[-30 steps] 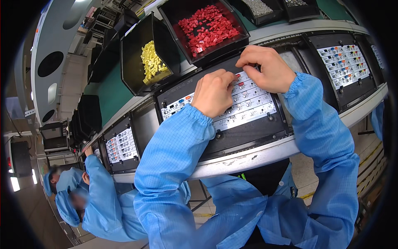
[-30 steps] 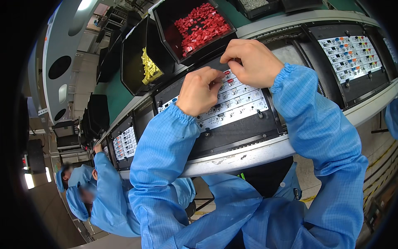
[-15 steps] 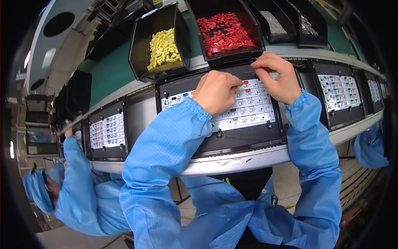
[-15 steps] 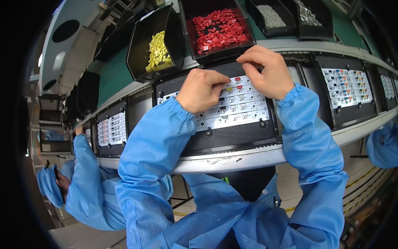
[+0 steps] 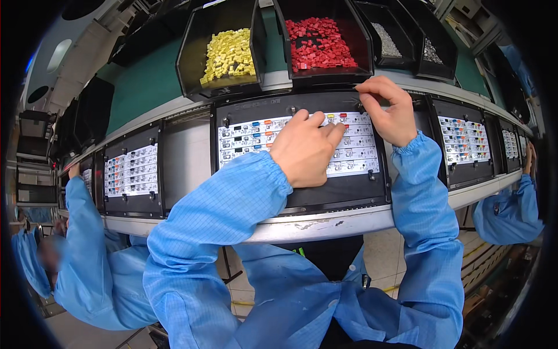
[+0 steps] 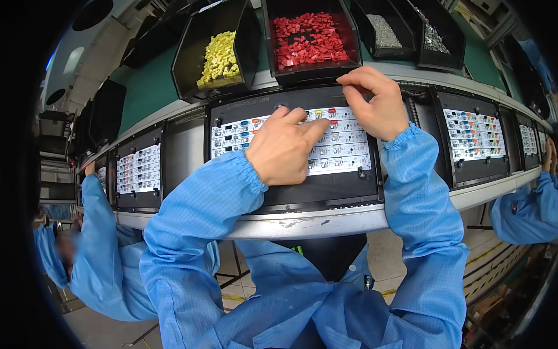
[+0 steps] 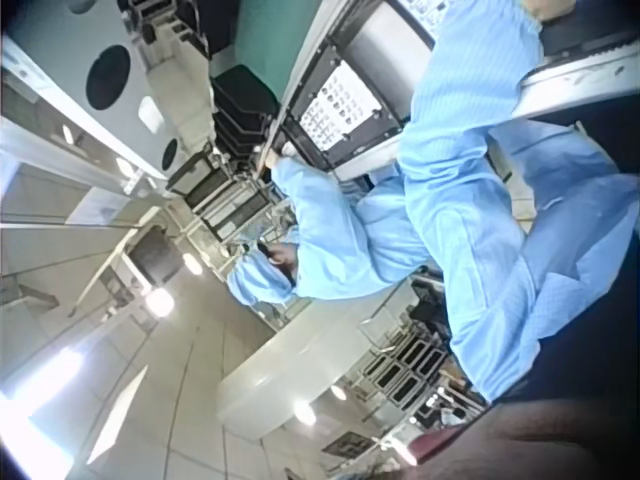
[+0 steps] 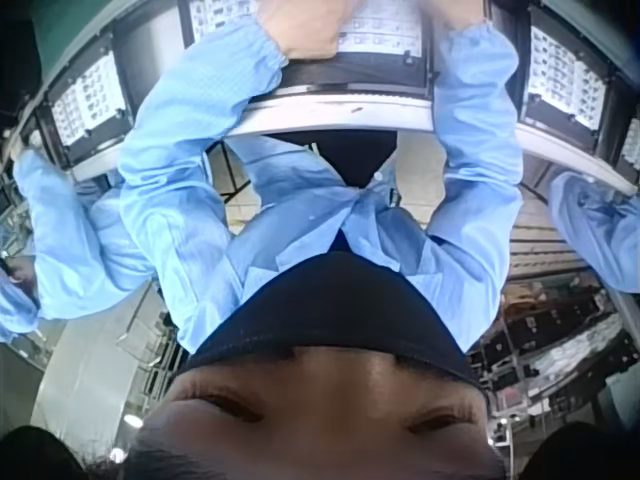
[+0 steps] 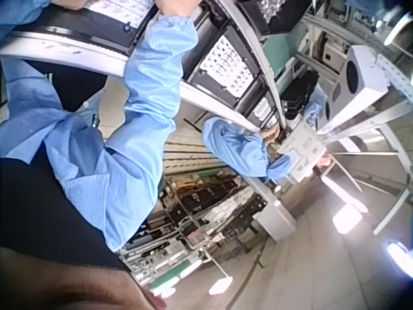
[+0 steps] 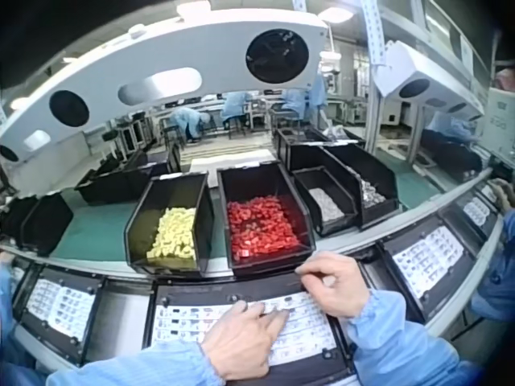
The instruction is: Manually placing small electronic components onto a printed circuit board at an assembly station.
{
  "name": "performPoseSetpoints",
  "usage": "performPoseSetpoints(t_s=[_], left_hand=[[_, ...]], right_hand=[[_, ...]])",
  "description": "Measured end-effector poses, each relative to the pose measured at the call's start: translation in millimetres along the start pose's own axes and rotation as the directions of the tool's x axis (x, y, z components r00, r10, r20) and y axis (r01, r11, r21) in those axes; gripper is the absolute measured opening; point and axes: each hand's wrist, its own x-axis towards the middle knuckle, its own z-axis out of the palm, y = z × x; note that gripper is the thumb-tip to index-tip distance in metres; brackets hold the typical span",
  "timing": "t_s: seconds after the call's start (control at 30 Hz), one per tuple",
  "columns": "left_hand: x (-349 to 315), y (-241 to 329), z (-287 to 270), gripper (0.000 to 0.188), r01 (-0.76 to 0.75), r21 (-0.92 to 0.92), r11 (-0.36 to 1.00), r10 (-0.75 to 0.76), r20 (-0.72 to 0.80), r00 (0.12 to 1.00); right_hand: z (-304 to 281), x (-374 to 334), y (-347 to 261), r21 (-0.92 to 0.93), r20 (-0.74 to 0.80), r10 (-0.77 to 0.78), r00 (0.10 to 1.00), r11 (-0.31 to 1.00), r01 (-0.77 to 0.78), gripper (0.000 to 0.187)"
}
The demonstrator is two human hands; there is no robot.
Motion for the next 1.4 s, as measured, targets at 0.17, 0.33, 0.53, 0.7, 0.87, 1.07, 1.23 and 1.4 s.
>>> performPoseSetpoints(t_s=[0.17,0.33,0.53,0.7,0.87,1.07,1.23,1.4], left_hand=[[6.6,3.8,-4.5,0.059,-0.008,0.078,0.997,0.001,0.088,0.996],[2.9,1.4,-6.4,0.057,0.021,0.012,1.0,-0.023,0.191,0.981],[6.9,5.6,-13.8,0.046,-0.14,-0.053,0.989,0.128,-0.188,0.974],[-10.1,-40.0,-48.2,0.028,0.133,-0.134,0.982,-0.185,-0.541,0.82],[-14.9,-147.9,-52.3,0.025,0.535,-0.297,0.791,-0.61,-0.455,0.649],[-7.8,-209.9,-46.1,0.023,0.776,0.023,0.63,-0.776,0.04,0.629],[2.9,-222.6,-18.5,0.019,0.783,-0.077,0.617,-0.784,0.026,0.62],[10.1,-250.7,2.0,0.027,0.742,-0.072,0.667,-0.744,-0.004,0.668]], right_hand=[[3.4,4.4,-0.5,-0.041,-0.001,-0.04,0.999,0.998,0.04,0.016],[31.5,74.1,14.3,-0.324,0.06,-0.245,0.968,0.912,0.251,0.027],[67.7,136.6,9.7,-0.645,0.44,0.366,0.82,0.764,0.005,0.037],[55.9,135.8,26.0,-0.645,0.337,0.418,0.844,0.755,-0.117,0.03],[62.4,134.2,27.0,-0.694,0.255,0.268,0.929,0.719,-0.017,0.019],[62.5,108.8,-2.4,-0.166,0.079,-0.014,0.997,0.986,0.027,0.019],[15.3,31.4,-26.2,-0.011,0.067,-0.124,0.99,0.992,0.125,0.013],[-18.8,-21.6,-23.1,0.246,0.251,0.351,0.902,0.878,-0.41,0.018]])
